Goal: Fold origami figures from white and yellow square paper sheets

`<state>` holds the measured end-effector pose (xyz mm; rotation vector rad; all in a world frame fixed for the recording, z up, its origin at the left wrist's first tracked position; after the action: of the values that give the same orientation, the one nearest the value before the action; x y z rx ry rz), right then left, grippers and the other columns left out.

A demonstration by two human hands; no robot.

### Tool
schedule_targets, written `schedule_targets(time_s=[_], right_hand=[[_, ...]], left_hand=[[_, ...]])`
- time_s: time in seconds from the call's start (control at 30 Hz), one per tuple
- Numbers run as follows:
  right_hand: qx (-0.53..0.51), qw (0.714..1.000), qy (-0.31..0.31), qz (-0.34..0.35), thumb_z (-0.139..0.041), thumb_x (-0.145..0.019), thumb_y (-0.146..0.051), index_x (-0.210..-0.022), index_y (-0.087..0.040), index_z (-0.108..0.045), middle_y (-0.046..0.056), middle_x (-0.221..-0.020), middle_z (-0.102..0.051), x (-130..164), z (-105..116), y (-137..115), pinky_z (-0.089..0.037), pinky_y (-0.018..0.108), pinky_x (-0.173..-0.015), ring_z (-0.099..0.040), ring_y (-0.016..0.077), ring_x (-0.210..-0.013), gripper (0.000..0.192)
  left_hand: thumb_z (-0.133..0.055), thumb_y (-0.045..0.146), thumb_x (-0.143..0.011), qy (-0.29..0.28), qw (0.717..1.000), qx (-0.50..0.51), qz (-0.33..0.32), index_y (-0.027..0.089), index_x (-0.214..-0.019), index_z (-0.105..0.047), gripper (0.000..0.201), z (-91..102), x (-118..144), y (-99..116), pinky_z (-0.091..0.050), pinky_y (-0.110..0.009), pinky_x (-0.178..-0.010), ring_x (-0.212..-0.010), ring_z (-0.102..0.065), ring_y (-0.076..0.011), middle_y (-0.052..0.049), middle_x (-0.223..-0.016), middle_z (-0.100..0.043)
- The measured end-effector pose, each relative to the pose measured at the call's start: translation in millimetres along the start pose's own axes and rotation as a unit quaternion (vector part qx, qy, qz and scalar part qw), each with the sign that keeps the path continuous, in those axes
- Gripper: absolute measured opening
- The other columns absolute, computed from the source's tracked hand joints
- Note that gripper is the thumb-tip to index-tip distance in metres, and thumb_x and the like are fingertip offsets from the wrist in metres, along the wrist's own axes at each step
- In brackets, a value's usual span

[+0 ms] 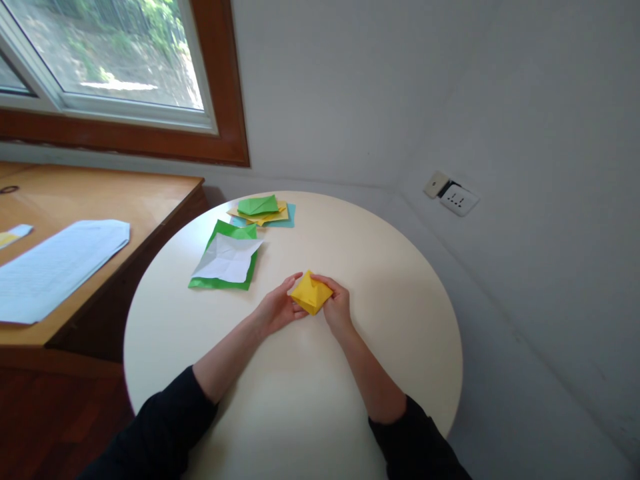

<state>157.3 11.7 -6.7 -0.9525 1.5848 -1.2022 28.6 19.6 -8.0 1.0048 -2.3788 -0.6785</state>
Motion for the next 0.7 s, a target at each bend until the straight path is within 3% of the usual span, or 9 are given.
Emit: schedule_targets(time_s=[0.1,0.2,0.43,0.6,0.7], right_hand=[[0.042,0.999,-0.011,0.007,-0.044,-0.056,-0.016,-0.077,-0.020,-0.070,0.002,-0.081,-0.070,0,0,2,-0.049,0.028,-0.070,-0.061,0.0173,-0.077,0.034],[0.085,0.996,-0.032,0.008,-0.042,-0.057,-0.015,-0.079,-0.019,-0.070,0.003,-0.085,-0.070,0,0,6,-0.049,0.030,-0.073,-0.062,0.0183,-0.081,0.036],[0.129,0.985,-0.111,0.010,-0.041,-0.059,-0.009,-0.099,-0.018,-0.067,0.005,-0.104,-0.066,0,0,8,-0.046,0.031,-0.088,-0.059,0.0183,-0.098,0.048],[0.103,0.974,-0.200,-0.015,-0.049,-0.063,-0.007,-0.123,-0.021,-0.051,0.005,-0.130,-0.050,0,6,0,-0.039,0.031,-0.097,-0.047,0.0184,-0.117,0.062],[0.038,0.968,-0.242,-0.061,-0.058,-0.063,-0.010,-0.131,-0.025,-0.040,0.007,-0.134,-0.044,1,10,-4,-0.042,0.033,-0.094,-0.047,0.0203,-0.118,0.072]], left_hand=[[-0.062,0.036,-0.074,-0.001,0.998,-0.058,0.008,0.025,-0.117,-0.043,0.048,0.4,0,-3,-0.049,-0.034,-0.076,-0.080,-0.065,-0.0181,-0.006,-0.102,-0.062],[-0.066,0.028,-0.072,0.022,0.994,-0.107,-0.001,0.023,-0.116,-0.044,0.049,1.8,0,-3,-0.051,-0.031,-0.072,-0.077,-0.065,-0.0164,-0.006,-0.098,-0.062],[-0.064,0.015,-0.070,0.067,0.990,-0.119,-0.024,0.018,-0.114,-0.047,0.047,4.8,0,1,-0.054,-0.030,-0.065,-0.075,-0.065,-0.0180,-0.008,-0.092,-0.064],[-0.060,0.010,-0.070,0.082,0.990,-0.114,-0.029,0.017,-0.112,-0.047,0.044,5.9,0,2,-0.055,-0.030,-0.063,-0.073,-0.065,-0.0174,-0.008,-0.091,-0.064],[-0.061,0.011,-0.070,0.087,0.989,-0.110,-0.045,0.018,-0.110,-0.048,0.042,7.9,-1,2,-0.055,-0.029,-0.063,-0.075,-0.064,-0.0167,-0.008,-0.095,-0.062]])
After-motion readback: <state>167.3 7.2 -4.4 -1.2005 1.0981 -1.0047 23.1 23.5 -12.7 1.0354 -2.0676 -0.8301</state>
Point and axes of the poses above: each hand's wrist, its own x-axis away from the middle knuckle, its own z-axis out of the back of the hand, y = z × x, the point moved 3 cm from there along -x, towards the middle knuckle
